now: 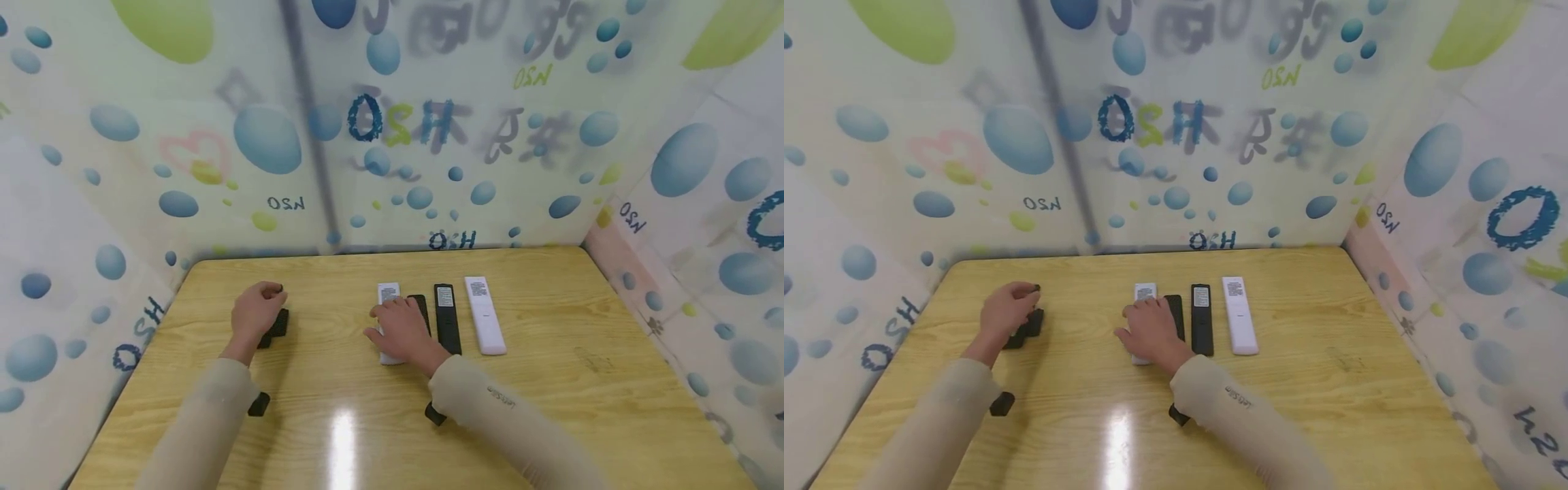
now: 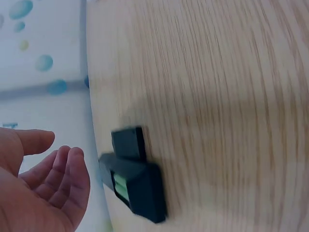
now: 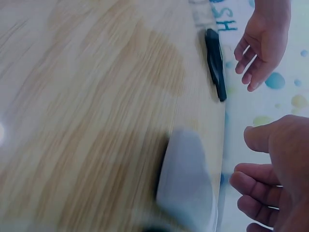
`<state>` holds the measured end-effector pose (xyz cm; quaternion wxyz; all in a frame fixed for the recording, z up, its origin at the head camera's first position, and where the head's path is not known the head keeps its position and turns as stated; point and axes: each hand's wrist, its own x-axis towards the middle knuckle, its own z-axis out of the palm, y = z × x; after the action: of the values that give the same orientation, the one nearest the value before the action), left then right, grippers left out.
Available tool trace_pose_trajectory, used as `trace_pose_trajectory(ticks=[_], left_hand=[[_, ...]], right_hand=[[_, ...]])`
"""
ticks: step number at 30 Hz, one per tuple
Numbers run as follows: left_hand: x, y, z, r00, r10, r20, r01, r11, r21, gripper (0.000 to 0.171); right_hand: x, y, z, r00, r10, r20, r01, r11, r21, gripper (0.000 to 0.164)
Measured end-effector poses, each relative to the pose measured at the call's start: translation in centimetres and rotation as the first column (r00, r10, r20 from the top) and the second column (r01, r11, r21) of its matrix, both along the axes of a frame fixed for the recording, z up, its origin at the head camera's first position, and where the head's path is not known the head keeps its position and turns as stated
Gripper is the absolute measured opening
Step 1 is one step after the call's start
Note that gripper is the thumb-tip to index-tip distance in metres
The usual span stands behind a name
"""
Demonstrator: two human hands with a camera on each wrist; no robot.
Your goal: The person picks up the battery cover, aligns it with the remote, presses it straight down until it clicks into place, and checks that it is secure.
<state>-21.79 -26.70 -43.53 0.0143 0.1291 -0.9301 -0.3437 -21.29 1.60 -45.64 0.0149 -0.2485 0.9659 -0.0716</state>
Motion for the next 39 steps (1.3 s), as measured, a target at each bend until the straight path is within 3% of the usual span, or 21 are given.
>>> trace_pose_trajectory(ticks=[6,12,20,28,34,39], left_hand=[[0.7,-2.1,-0.1,0.996,0.08,0.047,-0.08,0.997,0.006,0.048],[1.1,-3.2,-0.5,0.986,0.04,0.164,-0.037,0.999,-0.025,0.061],[0.1,-3.9,-1.4,0.97,0.036,0.24,-0.018,0.997,-0.075,0.068],[-0.9,-3.6,-1.6,0.954,0.075,0.291,-0.027,0.986,-0.166,0.066],[-1.1,-3.6,-1.7,0.945,0.1,0.311,-0.057,0.988,-0.146,0.066],[-1.2,-3.7,-1.6,0.951,0.098,0.294,-0.076,0.993,-0.086,0.068]], right_hand=[[0.4,-3.2,-0.4,0.998,0.056,0.012,-0.056,0.998,0.012,0.041],[0.5,-6.1,-1.0,0.996,0.087,0.019,-0.087,0.996,-0.002,0.039],[-0.4,-9.7,-1.8,0.993,0.121,0.014,-0.121,0.993,-0.005,0.043],[-1.2,-13.6,-2.0,0.997,0.071,0.028,-0.073,0.996,0.053,0.056],[-1.3,-15.9,-2.4,0.999,0.046,0.001,-0.046,0.996,0.082,0.059],[-1.6,-16.9,-2.6,1.0,0.002,-0.017,0.0,0.994,0.107,0.062]])
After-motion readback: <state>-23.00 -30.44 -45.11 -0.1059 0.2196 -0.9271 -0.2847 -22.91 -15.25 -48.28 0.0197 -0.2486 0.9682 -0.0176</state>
